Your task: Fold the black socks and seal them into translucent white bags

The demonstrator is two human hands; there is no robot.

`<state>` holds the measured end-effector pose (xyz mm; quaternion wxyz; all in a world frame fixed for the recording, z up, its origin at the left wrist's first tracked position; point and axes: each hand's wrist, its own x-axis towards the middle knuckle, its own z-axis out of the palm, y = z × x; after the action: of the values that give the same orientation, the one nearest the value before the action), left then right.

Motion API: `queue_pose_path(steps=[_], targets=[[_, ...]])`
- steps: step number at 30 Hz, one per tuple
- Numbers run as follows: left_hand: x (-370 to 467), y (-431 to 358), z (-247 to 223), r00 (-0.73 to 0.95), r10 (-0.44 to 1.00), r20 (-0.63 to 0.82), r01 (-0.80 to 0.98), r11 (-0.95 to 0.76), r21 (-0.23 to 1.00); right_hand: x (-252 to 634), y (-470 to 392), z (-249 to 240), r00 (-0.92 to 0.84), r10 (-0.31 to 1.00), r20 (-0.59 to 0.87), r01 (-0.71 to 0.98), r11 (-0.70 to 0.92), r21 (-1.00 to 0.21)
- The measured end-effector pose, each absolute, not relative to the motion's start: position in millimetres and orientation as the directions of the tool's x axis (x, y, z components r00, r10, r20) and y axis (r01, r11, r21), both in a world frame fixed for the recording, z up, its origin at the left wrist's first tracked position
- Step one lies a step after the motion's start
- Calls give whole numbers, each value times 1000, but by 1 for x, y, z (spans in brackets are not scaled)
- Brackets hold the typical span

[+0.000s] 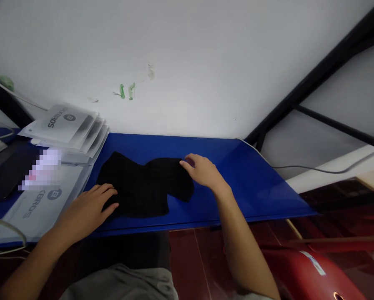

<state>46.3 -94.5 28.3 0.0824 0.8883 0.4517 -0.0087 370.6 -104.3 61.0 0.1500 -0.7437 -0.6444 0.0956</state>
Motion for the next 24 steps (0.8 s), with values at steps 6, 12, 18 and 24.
queue_pose_path(steps=[6, 12, 18, 24], targets=[[67, -75, 24, 504, 850, 154, 839, -524, 145, 381, -88, 34, 148, 977, -156, 956, -182, -229], [93, -40, 22, 449, 892, 61, 886, -453, 99, 373, -76, 35, 120, 978, -170, 964, -156, -214], [99, -13, 34, 380, 923, -57, 920, -371, 128, 376, -82, 47, 106, 984, -146, 946, -145, -290], [91, 5, 47, 230, 964, 135, 949, -253, 189, 403, -92, 54, 175, 984, 27, 902, -149, -405]])
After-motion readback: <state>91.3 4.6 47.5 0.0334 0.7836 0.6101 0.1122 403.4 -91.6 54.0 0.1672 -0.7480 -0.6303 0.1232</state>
